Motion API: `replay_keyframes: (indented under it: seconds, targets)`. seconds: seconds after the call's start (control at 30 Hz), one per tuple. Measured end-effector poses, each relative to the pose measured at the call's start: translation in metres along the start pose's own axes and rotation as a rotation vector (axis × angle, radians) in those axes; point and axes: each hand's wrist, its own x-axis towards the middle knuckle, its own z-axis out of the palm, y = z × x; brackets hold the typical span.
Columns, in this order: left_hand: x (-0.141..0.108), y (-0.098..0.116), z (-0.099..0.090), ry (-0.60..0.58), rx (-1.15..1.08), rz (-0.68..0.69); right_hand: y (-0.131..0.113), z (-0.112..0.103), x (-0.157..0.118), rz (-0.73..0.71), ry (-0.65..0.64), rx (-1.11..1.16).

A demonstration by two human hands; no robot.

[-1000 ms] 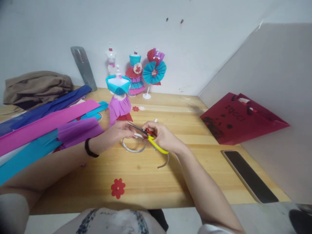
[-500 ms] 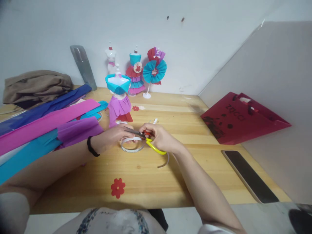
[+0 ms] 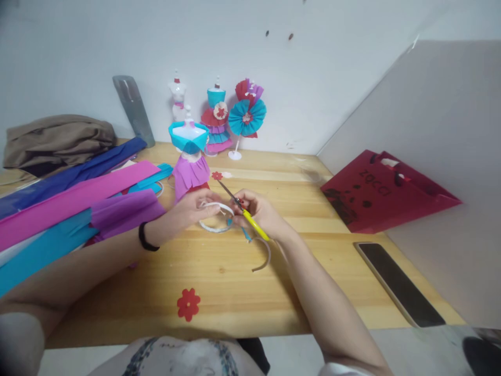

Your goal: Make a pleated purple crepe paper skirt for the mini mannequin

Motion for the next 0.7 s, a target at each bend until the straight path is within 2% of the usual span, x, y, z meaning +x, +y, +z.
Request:
replay_keyframes:
  seconds: [0.13,0.23,0.3,0.43,0.53,0.7]
  targets:
    - [0.001,-0.009,0.003,0.167,0.145,0.061,0.001,0.002,0.001,-0.048,0.098,0.004]
    - [-0.001,-0.008,0.005,0.225,0.178,0.014,0.004,0.001,0.0,-0.077,0.147,0.033]
    - [-0.002,-0.005,0.007,0.219,0.146,-0.018,0.005,-0.002,0.0,-0.081,0.155,0.066]
    - [-0.001,-0.003,0.011,0.153,-0.093,-0.015,0.005,-0.003,0.0,-0.068,0.202,0.157]
    - [-0.001,-0.006,0.015,0.188,-0.136,-0.1,0.007,0.005,0.002,-0.049,0.277,0.246]
    - [-0.008,-0.012,0.024,0.237,-0.253,-0.136,0.013,0.023,0.007,-0.071,0.387,0.36]
